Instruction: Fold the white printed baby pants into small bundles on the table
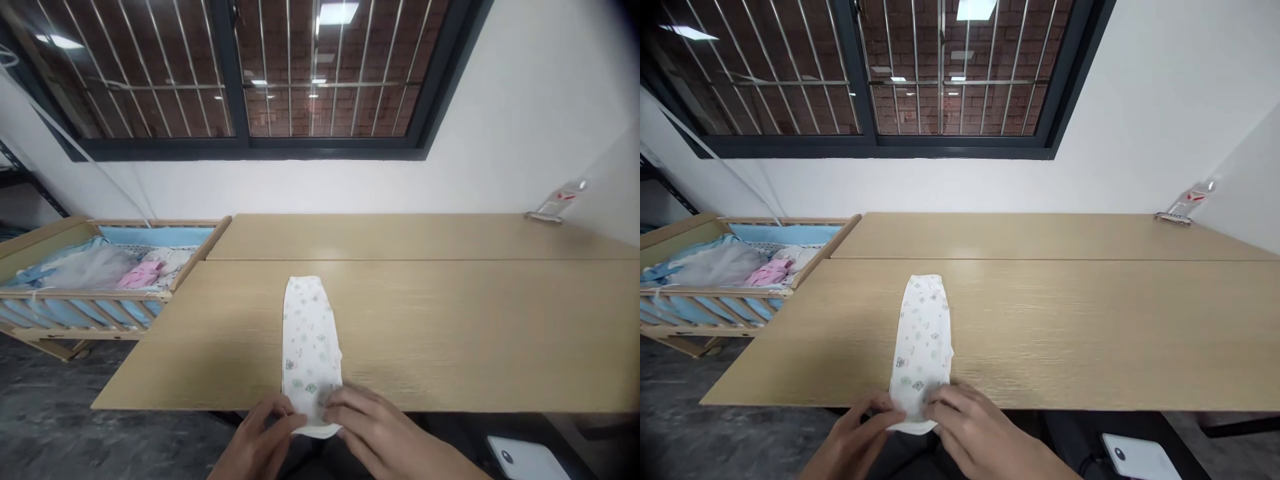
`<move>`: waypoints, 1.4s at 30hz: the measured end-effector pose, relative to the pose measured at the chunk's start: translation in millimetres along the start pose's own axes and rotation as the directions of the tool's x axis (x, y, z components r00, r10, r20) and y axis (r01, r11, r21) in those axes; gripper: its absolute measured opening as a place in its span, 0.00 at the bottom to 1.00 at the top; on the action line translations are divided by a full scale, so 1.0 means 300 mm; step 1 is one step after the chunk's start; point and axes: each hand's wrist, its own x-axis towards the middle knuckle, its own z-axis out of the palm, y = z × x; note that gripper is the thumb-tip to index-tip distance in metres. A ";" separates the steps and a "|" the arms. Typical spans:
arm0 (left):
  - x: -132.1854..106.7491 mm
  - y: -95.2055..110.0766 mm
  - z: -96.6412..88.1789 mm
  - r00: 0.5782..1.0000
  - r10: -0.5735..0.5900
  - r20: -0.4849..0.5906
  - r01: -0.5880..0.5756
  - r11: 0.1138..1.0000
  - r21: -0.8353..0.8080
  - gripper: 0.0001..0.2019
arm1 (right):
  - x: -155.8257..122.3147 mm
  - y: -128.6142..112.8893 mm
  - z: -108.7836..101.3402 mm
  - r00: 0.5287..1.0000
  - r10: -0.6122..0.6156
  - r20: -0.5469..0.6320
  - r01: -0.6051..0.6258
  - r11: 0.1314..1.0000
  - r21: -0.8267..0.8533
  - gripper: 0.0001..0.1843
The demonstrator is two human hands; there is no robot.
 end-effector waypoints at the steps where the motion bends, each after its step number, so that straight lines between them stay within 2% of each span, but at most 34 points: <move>1: 0.015 0.008 -0.017 0.999 -0.041 -0.012 0.041 0.998 -0.043 0.16 | 0.007 -0.017 -0.040 0.999 0.044 0.010 -0.044 0.996 0.071 0.18; 3: 0.068 0.011 -0.056 0.993 -0.116 -0.019 0.113 0.988 -0.103 0.14 | 0.033 -0.023 -0.111 0.994 0.109 0.002 -0.107 0.977 0.185 0.15; 5: 0.149 -0.010 -0.094 0.987 -0.151 -0.055 0.143 0.981 -0.128 0.10 | 0.078 0.012 -0.159 0.986 0.156 -0.052 -0.137 0.955 0.263 0.14; 8: 0.303 -0.081 -0.134 0.971 -0.201 -0.128 0.191 0.978 -0.087 0.06 | 0.176 0.129 -0.189 0.953 0.234 -0.191 -0.150 0.915 0.374 0.17; 11: 0.458 -0.173 -0.148 0.944 -0.315 -0.099 0.313 0.949 -0.034 0.08 | 0.289 0.280 -0.195 0.909 0.304 -0.284 -0.129 0.855 0.502 0.22; 13: 0.545 -0.235 -0.141 0.923 -0.384 -0.034 0.384 0.923 -0.011 0.09 | 0.362 0.380 -0.190 0.897 0.325 -0.300 -0.117 0.828 0.548 0.22; 16: 0.642 -0.324 -0.108 0.887 -0.458 0.052 0.455 0.888 0.062 0.10 | 0.459 0.517 -0.163 0.863 0.353 -0.361 -0.116 0.835 0.539 0.21; 19: 0.699 -0.397 -0.056 0.863 -0.500 0.068 0.488 0.862 0.137 0.09 | 0.534 0.620 -0.117 0.818 0.423 -0.390 -0.207 0.849 0.486 0.15; 21: 0.715 -0.420 -0.023 0.852 -0.519 0.064 0.500 0.845 0.190 0.09 | 0.564 0.663 -0.091 0.803 0.448 -0.393 -0.264 0.858 0.440 0.13; 23: 0.707 -0.412 0.003 0.850 -0.525 0.039 0.501 0.830 0.247 0.11 | 0.575 0.684 -0.076 0.804 0.449 -0.389 -0.288 0.867 0.407 0.12; 26: 0.629 -0.332 0.043 0.860 -0.510 0.001 0.484 0.817 0.314 0.17 | 0.560 0.670 -0.079 0.798 0.435 -0.418 -0.296 0.886 0.357 0.15; 28: 0.537 -0.244 0.080 0.881 -0.472 0.001 0.440 0.823 0.360 0.21 | 0.536 0.624 -0.088 0.813 0.341 -0.471 -0.257 0.937 0.235 0.19; 30: 0.434 -0.150 0.128 0.929 -0.368 -0.032 0.340 0.820 0.460 0.23 | 0.510 0.549 -0.093 0.877 0.171 -0.449 -0.159 0.985 0.066 0.21; 33: 0.308 -0.048 0.205 0.954 -0.291 -0.075 0.283 0.786 0.550 0.25 | 0.478 0.415 -0.075 0.975 -0.059 -0.216 0.049 0.997 -0.052 0.26; 36: 0.247 -0.024 0.262 0.956 -0.284 -0.076 0.273 0.757 0.594 0.24 | 0.457 0.325 -0.023 0.984 -0.173 0.036 0.174 0.984 -0.028 0.28; 39: 0.231 -0.044 0.287 0.961 -0.263 -0.081 0.256 0.747 0.613 0.24 | 0.450 0.325 0.027 0.975 -0.138 0.175 0.141 0.990 -0.005 0.28; 42: 0.230 -0.060 0.289 0.960 -0.264 -0.093 0.265 0.750 0.606 0.25 | 0.471 0.392 0.042 0.981 -0.068 0.180 0.077 0.996 -0.042 0.28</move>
